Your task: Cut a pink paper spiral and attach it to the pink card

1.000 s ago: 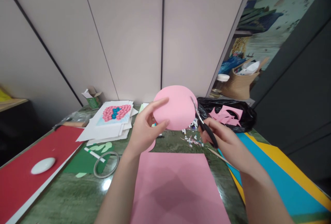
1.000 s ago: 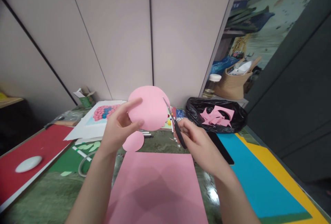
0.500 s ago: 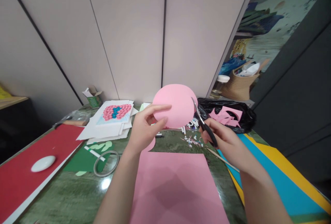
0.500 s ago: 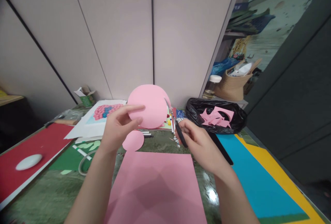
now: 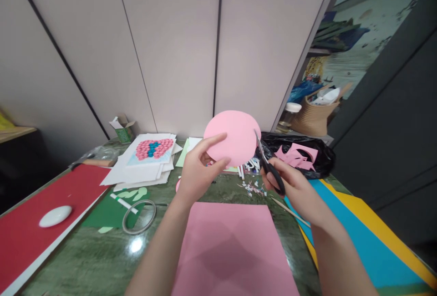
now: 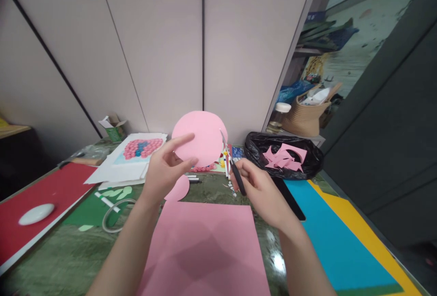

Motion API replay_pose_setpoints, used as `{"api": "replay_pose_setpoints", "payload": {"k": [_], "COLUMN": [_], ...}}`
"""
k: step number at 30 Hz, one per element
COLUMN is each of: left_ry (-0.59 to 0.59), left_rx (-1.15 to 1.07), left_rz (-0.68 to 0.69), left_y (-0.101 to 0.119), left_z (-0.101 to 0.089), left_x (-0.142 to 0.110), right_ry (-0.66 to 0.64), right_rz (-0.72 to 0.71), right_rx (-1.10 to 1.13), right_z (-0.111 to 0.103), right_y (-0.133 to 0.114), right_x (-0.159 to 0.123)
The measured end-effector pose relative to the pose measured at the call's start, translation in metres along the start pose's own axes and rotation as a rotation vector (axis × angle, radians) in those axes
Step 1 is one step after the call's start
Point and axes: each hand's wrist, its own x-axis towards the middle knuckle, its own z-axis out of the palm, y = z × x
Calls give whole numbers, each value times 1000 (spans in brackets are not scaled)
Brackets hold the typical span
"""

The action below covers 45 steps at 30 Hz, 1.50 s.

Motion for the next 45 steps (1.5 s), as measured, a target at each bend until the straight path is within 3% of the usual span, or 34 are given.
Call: {"api": "replay_pose_setpoints", "payload": {"k": [13,29,45], "left_ry": [-88,-86,-56], "left_rx": [24,43,-29], "left_rz": [-7,58,-14], "left_y": [-2,1,1], "left_z": [-5,-7,-9], "left_x": [0,2,1], "right_ry": [17,41,34], "right_rz": [-23,-49,-50], "right_rx": [-4,-23,-44], "right_z": [0,1,1], "right_y": [-3,3,9], "right_x": [-1,-1,-1]}}
